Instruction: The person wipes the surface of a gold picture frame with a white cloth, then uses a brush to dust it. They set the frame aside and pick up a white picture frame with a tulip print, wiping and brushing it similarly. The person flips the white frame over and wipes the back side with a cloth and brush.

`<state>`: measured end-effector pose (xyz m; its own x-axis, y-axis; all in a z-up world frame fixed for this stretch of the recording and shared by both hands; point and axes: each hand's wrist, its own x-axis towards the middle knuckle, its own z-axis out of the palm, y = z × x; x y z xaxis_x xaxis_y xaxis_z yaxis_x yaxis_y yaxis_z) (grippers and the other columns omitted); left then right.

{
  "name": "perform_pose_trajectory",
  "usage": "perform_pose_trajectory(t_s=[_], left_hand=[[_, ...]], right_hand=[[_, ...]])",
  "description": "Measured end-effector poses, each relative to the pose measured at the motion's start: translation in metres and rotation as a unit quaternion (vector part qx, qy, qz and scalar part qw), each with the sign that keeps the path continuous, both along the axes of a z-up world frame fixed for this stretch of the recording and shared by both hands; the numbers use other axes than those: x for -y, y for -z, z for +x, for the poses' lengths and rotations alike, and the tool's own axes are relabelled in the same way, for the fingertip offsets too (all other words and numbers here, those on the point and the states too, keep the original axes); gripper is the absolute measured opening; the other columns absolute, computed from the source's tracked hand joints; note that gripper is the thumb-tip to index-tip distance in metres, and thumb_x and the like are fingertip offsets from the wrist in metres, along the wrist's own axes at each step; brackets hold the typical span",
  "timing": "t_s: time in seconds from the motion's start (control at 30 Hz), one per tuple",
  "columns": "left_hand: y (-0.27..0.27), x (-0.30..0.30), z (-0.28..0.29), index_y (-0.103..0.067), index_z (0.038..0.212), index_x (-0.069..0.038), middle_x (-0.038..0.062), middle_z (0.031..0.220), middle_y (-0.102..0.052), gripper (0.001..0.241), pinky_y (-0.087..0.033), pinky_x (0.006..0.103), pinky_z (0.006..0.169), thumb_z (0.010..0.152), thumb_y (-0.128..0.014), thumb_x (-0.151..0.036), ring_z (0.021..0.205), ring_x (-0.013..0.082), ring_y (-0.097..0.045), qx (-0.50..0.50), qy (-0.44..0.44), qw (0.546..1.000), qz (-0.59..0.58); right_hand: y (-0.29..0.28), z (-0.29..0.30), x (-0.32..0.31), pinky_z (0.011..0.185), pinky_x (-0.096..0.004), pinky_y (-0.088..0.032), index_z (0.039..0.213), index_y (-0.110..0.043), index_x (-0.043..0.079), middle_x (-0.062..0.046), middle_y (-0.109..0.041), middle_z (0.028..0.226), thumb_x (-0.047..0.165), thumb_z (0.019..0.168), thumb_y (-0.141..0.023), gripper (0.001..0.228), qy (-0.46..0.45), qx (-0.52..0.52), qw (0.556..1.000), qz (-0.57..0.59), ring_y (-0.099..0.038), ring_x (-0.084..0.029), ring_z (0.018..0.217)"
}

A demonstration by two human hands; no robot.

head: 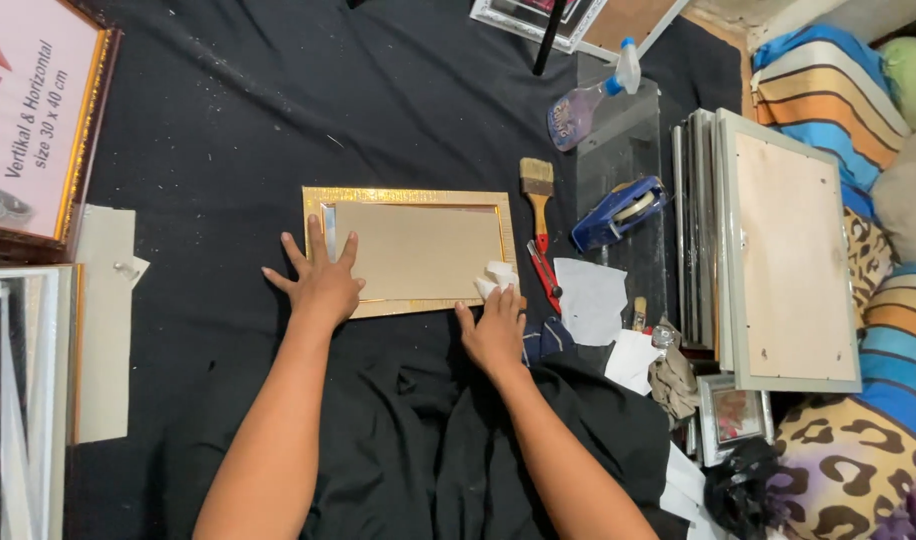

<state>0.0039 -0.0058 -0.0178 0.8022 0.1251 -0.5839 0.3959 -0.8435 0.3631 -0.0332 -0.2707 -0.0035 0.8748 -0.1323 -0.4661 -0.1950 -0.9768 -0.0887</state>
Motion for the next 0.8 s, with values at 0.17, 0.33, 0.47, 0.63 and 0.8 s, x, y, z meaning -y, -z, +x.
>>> perform_pose_trajectory(t_s=[0.17, 0.33, 0.47, 0.63, 0.8], left_hand=[[-0.007, 0.003, -0.001, -0.024, 0.163, -0.031, 0.01, 0.172, 0.021, 0.073, 0.002, 0.0872, 0.104, 0.099, -0.059, -0.034, 0.151, 0.0517, 0.021, -0.004, 0.002, 1.0, -0.007], [-0.018, 0.002, -0.003, -0.024, 0.164, -0.028, 0.011, 0.172, 0.02, 0.075, 0.0, 0.0879, 0.104, 0.099, -0.061, -0.033, 0.151, 0.0522, 0.02, -0.017, -0.012, 1.0, -0.005], [-0.021, 0.005, -0.005, -0.023, 0.165, -0.024, 0.014, 0.172, 0.019, 0.078, 0.001, 0.0867, 0.105, 0.098, -0.063, -0.035, 0.151, 0.0531, 0.019, -0.017, -0.012, 1.0, -0.014], [-0.024, 0.006, -0.003, -0.02, 0.165, -0.021, 0.016, 0.171, 0.02, 0.086, 0.0, 0.0858, 0.106, 0.095, -0.068, -0.039, 0.151, 0.0543, 0.018, -0.025, -0.007, 1.0, -0.009], [-0.027, 0.002, -0.001, -0.022, 0.164, -0.026, 0.016, 0.172, 0.019, 0.083, 0.001, 0.085, 0.108, 0.096, -0.068, -0.034, 0.152, 0.0537, 0.017, -0.02, 0.001, 1.0, -0.016]], right_hand=[[-0.024, -0.025, -0.055, 0.124, -0.061, -0.018, 0.157, -0.028, -0.01, -0.035, -0.02, 0.165, 0.058, 0.103, -0.046, 0.089, -0.088, 0.028, 0.992, 0.083, -0.018, -0.047, 0.156], [-0.022, -0.028, -0.056, 0.124, -0.06, -0.018, 0.156, -0.032, -0.008, -0.032, -0.025, 0.164, 0.062, 0.103, -0.043, 0.088, -0.138, 0.007, 0.989, 0.061, -0.021, -0.043, 0.156], [-0.011, -0.001, -0.026, 0.124, -0.062, -0.019, 0.158, -0.025, -0.009, -0.033, -0.018, 0.166, 0.066, 0.103, -0.038, 0.094, 0.004, 0.023, 1.0, 0.015, -0.015, -0.044, 0.157], [-0.003, 0.061, -0.019, 0.126, -0.06, -0.015, 0.16, -0.025, -0.006, -0.028, -0.013, 0.17, 0.071, 0.101, -0.034, 0.097, 0.031, 0.018, 0.999, 0.035, -0.012, -0.04, 0.159], [-0.014, 0.107, -0.053, 0.125, -0.058, -0.018, 0.16, -0.031, 0.0, -0.024, -0.024, 0.168, 0.07, 0.103, -0.029, 0.09, -0.015, 0.03, 0.999, 0.032, -0.02, -0.037, 0.158]])
